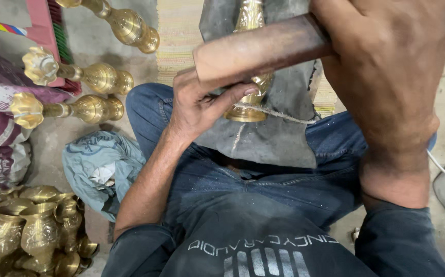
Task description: The person sits cross-legged on the floor with a brass vase lashed to a sandbag cushion on their lap. They hold a chisel against the vase's engraved surface and strike it with a wooden mallet, repositioning the chisel repeatedly to chase the decorative pattern, then set the mallet down and rest a hand on the vase.
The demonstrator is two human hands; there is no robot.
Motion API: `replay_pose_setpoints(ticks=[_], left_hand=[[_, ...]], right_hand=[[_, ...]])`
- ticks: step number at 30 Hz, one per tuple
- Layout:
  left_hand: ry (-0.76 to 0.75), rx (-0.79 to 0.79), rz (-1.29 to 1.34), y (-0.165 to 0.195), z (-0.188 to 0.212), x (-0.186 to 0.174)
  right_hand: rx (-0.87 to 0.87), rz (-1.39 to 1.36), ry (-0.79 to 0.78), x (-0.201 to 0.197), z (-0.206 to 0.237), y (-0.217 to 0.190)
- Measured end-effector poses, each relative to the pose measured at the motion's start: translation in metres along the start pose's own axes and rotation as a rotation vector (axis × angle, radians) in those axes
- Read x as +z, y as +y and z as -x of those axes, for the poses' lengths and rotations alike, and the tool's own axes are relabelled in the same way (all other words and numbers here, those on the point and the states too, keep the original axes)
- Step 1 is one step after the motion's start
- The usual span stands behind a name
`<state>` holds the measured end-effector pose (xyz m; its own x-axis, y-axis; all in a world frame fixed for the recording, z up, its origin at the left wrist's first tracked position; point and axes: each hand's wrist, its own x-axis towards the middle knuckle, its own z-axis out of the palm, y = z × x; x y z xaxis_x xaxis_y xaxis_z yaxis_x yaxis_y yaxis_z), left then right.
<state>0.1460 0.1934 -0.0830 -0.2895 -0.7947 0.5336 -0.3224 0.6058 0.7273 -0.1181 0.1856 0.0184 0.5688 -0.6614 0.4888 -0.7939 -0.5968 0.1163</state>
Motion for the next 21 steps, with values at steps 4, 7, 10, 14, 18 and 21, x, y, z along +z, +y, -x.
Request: replay_pose_setpoints(ticks=[4, 7, 10, 14, 18, 21], left_hand=[[-0.031, -0.013, -0.009, 0.0022, -0.0008, -0.0023], [-0.019, -0.032, 0.008, 0.0029, -0.0006, -0.0025], [-0.005, -0.032, -0.012, 0.0023, -0.0004, -0.0016], [-0.023, -0.002, -0.011, -0.0001, -0.0009, -0.0016], [-0.011, -0.023, 0.06, -0.0023, 0.0002, -0.0023], [-0.034, -0.025, 0.023, -0.0019, 0.0014, -0.0024]], right_hand=[[0.0, -0.01, 0.002, 0.0012, -0.0007, -0.0004], [0.001, -0.012, 0.006, 0.002, -0.0017, -0.0006], [0.0, -0.02, 0.004, 0.0026, -0.0033, -0.0013], [0.004, -0.01, 0.018, 0.0009, -0.004, -0.0017], [0.0, -0.008, 0.018, 0.0018, -0.0031, -0.0026], [0.006, -0.01, 0.03, 0.0031, -0.0028, -0.0016]])
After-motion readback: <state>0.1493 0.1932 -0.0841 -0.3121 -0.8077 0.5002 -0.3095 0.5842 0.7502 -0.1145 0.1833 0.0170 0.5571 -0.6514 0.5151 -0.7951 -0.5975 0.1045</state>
